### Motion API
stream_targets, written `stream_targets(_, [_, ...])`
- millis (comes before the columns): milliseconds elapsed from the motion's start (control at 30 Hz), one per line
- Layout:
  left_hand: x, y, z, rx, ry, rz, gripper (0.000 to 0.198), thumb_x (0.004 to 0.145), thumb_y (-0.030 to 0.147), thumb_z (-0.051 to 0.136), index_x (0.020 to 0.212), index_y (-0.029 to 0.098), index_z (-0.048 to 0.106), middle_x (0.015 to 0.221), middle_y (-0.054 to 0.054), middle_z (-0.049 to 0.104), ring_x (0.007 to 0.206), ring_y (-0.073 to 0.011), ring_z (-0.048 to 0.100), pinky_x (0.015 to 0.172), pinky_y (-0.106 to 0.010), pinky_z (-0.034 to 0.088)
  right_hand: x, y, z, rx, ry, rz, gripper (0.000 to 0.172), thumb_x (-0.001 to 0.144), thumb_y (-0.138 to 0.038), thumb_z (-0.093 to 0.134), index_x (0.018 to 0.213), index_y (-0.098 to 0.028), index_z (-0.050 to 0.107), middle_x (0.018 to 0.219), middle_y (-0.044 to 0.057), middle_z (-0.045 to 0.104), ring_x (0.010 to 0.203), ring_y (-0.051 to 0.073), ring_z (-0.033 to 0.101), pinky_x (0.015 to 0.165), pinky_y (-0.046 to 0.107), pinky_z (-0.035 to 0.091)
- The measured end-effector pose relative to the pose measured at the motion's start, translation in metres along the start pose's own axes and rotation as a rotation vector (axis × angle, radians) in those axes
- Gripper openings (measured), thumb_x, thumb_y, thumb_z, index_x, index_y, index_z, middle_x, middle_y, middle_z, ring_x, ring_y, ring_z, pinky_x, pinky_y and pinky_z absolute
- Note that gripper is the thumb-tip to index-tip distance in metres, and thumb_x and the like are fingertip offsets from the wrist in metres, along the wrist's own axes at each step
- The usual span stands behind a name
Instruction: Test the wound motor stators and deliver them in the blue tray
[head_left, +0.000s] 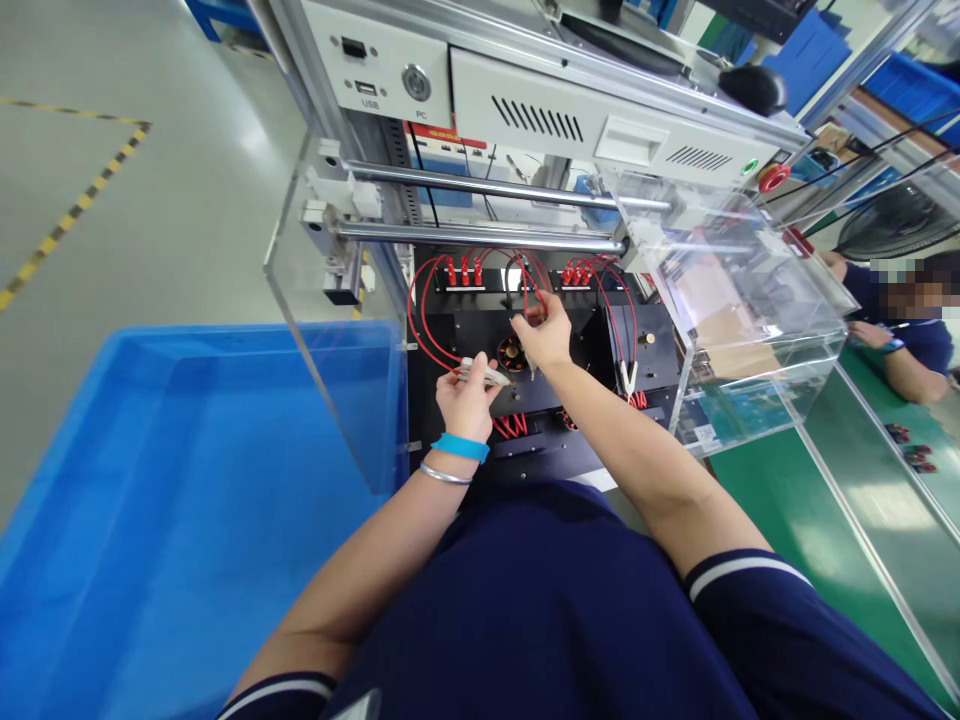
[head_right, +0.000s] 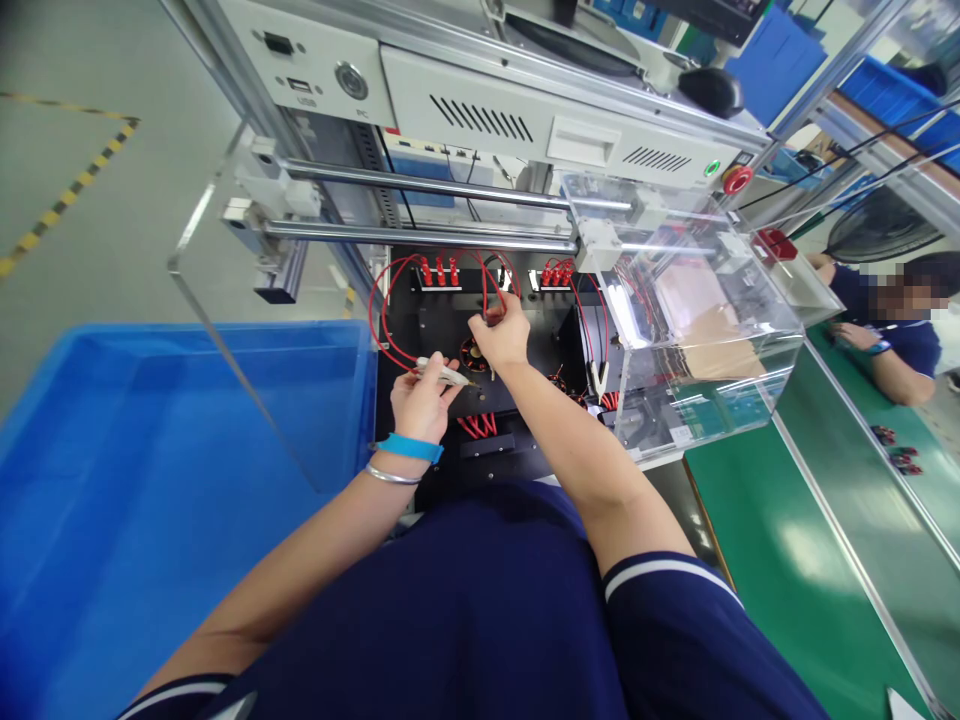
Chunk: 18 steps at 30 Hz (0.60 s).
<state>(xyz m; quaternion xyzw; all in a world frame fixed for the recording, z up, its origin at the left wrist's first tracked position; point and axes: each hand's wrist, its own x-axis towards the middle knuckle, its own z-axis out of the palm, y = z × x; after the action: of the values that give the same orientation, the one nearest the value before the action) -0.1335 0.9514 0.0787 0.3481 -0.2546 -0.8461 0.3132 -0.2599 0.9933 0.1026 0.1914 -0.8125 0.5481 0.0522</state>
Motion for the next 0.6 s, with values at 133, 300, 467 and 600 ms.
stream_targets(133, [0.0002,-0.0015,-0.0011,-0.007,0.006,-0.006,0.039,0.064,0.028,0.08,0.077,0.016,0.046,0.079,-0.004,0.063,0.089,-0.0257,0.066,0.071,-0.04,0.056,-0.0005,-0.0018,-0.0001,0.0,-0.004,0.011,0.047,0.065,-0.022,0.063,0.11,-0.015,0.051,0.073,-0.002,0.059,0.067,0.013,0.057,0.076,0.031,0.05])
stream_targets(300, [0.0003,-0.0028,-0.0009,-0.004,0.027,-0.006,0.036,0.067,0.027,0.078,0.079,0.016,0.046,0.081,-0.005,0.063,0.09,-0.0254,0.066,0.069,-0.038,0.056,-0.0016,-0.0035,-0.001,-0.01,0.001,0.006,0.047,0.064,-0.023,0.064,0.109,-0.015,0.052,0.072,-0.003,0.058,0.066,0.012,0.056,0.074,0.03,0.05])
stream_targets(467, [-0.0006,-0.0027,0.0008,-0.029,0.024,0.005,0.035,0.07,0.026,0.076,0.081,0.017,0.044,0.084,-0.004,0.063,0.088,-0.0244,0.066,0.069,-0.039,0.055,-0.0014,-0.002,-0.0017,-0.016,-0.005,-0.006,0.048,0.065,-0.024,0.064,0.11,-0.015,0.052,0.072,-0.003,0.059,0.067,0.013,0.057,0.076,0.031,0.05])
stream_targets(600, [-0.0015,-0.002,0.0011,-0.033,0.015,0.007,0.034,0.071,0.025,0.075,0.082,0.017,0.044,0.085,-0.005,0.063,0.089,-0.0237,0.066,0.07,-0.039,0.055,-0.0008,-0.0004,-0.0012,-0.019,-0.005,-0.008,0.048,0.066,-0.026,0.064,0.111,-0.015,0.051,0.073,-0.002,0.06,0.067,0.013,0.058,0.077,0.031,0.05])
